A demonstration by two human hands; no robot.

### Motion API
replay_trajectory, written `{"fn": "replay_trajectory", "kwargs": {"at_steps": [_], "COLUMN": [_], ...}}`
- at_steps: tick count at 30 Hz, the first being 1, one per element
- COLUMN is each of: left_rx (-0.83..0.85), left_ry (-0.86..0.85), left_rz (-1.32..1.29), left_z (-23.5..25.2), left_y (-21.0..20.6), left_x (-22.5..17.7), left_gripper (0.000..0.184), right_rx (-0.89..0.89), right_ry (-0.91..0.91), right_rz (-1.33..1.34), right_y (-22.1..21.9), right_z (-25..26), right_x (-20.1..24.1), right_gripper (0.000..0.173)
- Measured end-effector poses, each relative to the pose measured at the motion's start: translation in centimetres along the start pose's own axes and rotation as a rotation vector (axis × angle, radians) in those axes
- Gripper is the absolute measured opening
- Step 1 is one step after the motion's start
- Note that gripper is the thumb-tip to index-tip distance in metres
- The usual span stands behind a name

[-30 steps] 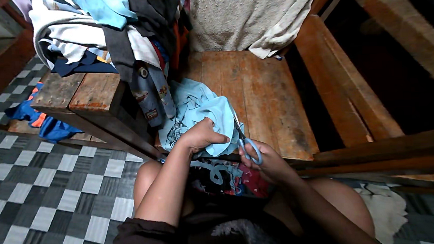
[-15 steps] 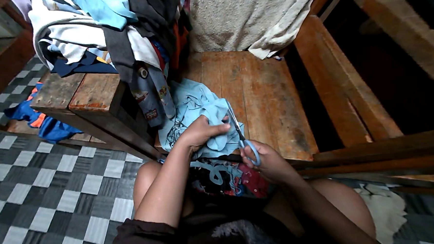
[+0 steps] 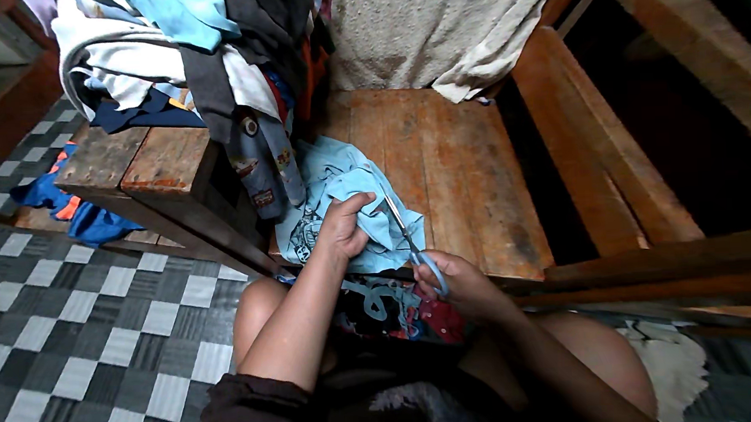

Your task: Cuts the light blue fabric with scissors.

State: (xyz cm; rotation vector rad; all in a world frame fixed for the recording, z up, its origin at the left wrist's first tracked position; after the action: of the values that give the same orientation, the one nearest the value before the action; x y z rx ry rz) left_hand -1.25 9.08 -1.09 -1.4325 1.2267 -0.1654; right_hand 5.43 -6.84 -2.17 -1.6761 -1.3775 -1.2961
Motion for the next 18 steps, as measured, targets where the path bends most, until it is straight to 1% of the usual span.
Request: {"fn": "replay_trajectory", "kwargs": {"at_steps": [3,8,12,16,18], "left_rx": [0.011,-0.002,0.041,0.071,0.077], "left_ry": [-0.051,-0.084,-0.043,-0.013,-0.014], "left_rz": [0.109,0.315,0.388,0.402,0.408], "left_z": [-0.1,-0.5,-0.8,-1.0,-1.0], "left_y": [-0.1,-0.3,-0.7,-0.9,-1.0], "left_x": [-0.6,-1.3,-0.8,-0.5,-0.5], "left_gripper": [0.027,0.033,0.036,0.041,0.04], "right_rx": [0.005,0.018,-0.002,-0.032,-0.044], "right_ry": [-0.001,0.025,0.066,0.073,0.084], "right_rz": [0.015,0.049,0.05,0.037,0.015], "right_y": [0.0,-0.2,-0.2,-0.3,-0.3], "right_z": [0.0,0.0,0.2,0.4,0.5], "right_x": [-0.1,0.0,0.0,-0.1,-0.1], "right_gripper": [0.012,0.013,0.016,0.015,0.016]}}
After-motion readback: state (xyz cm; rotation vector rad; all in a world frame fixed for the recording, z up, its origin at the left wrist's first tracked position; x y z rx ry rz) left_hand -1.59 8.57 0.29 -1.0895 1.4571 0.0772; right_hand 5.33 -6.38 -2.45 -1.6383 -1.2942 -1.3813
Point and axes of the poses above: each hand's wrist, its own z-axis towards the middle knuckle, its own y-axis out of the back of the hand, x = y × z, the point moved 7 cm from there along z, towards the middle knuckle, and after that the axes turned 5 degrees about -z, right-handed, at the moved point
